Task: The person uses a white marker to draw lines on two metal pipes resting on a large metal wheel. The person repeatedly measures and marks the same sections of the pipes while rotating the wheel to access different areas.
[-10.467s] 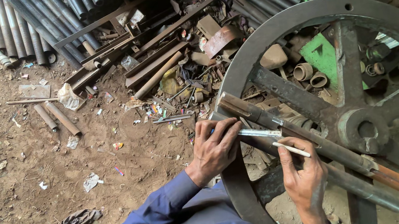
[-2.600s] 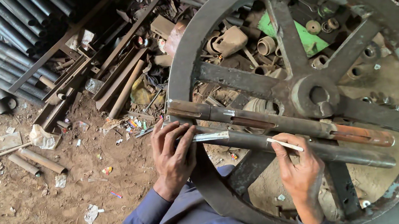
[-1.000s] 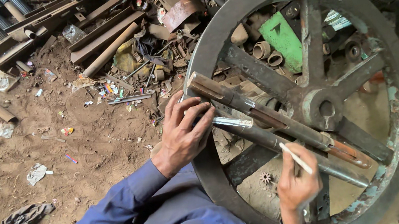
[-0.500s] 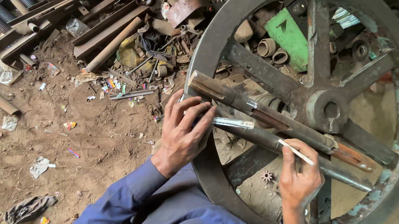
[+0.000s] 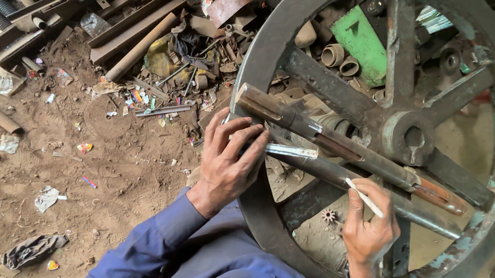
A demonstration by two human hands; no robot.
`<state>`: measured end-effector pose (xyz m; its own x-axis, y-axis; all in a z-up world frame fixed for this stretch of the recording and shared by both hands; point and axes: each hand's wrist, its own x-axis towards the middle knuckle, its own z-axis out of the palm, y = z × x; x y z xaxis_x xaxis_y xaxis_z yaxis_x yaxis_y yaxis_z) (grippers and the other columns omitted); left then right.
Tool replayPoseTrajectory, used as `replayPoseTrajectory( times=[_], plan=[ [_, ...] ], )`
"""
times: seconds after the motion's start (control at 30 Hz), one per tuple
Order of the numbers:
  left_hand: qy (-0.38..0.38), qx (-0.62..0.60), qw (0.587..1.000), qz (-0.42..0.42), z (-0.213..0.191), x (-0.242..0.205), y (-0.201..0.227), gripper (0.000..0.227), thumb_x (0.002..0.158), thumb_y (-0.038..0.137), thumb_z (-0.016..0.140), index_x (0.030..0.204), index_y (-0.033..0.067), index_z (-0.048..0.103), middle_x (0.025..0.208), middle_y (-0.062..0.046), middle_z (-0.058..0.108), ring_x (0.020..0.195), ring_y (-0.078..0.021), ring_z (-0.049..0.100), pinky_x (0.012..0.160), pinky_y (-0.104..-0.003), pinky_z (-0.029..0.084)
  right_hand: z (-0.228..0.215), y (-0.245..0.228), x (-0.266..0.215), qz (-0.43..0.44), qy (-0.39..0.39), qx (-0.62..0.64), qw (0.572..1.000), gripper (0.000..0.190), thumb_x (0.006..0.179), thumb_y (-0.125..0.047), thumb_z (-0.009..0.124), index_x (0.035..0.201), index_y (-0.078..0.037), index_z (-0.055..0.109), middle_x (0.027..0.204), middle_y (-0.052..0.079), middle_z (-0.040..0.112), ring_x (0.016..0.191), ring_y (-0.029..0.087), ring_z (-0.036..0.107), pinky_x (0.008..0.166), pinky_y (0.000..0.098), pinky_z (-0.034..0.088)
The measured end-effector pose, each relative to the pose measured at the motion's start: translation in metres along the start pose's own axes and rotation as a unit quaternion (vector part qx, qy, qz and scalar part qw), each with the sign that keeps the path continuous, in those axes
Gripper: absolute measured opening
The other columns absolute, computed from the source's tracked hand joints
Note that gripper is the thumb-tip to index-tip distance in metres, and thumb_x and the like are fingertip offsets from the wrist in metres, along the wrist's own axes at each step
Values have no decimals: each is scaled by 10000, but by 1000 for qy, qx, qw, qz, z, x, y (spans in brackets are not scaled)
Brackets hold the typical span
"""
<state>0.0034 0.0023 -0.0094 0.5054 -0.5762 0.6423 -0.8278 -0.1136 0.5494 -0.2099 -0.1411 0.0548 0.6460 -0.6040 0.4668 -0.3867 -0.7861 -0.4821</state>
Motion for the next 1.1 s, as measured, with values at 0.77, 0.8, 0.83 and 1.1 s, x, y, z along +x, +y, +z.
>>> replayPoseTrajectory(
  times=[0.77, 0.8, 0.83, 1.1],
  plan=[
    [-16, -5, 1000, -10, -6, 6, 3, 353, 842, 92, 778, 1189, 69, 720, 1209, -84, 666, 1214, -291, 597, 1185, -582, 399, 7, 8, -32, 44, -30, -76, 996, 411, 960, -71, 680, 1358, -2, 602, 976, 111, 695, 789, 226, 689, 705, 335, 551],
    [-20, -3, 1000, -11, -7, 7, 3, 357, 838, 94, 777, 1189, 67, 720, 1205, -86, 666, 1214, -294, 595, 1185, -583, 396, 6, 6, -29, 14, -37, -105, 994, 426, 956, -65, 673, 1372, -12, 598, 1045, 139, 699, 841, 264, 701, 729, 352, 557],
    [-21, -3, 1000, -11, -8, 8, 3, 356, 841, 93, 776, 1191, 70, 720, 1207, -84, 665, 1218, -295, 593, 1189, -582, 396, 6, 4, -28, -15, -44, -135, 990, 442, 952, -60, 665, 1387, -22, 595, 1114, 168, 702, 893, 303, 712, 753, 369, 562],
    [-35, -4, 999, -11, -7, 4, 2, 371, 844, 95, 773, 1211, 74, 716, 1224, -83, 656, 1235, -297, 582, 1192, -590, 388, 2, -3, -29, -32, -93, -282, 954, 526, 882, -69, 705, 1405, -68, 646, 784, 103, 561, 591, 283, 589, 559, 410, 501]
  ],
)
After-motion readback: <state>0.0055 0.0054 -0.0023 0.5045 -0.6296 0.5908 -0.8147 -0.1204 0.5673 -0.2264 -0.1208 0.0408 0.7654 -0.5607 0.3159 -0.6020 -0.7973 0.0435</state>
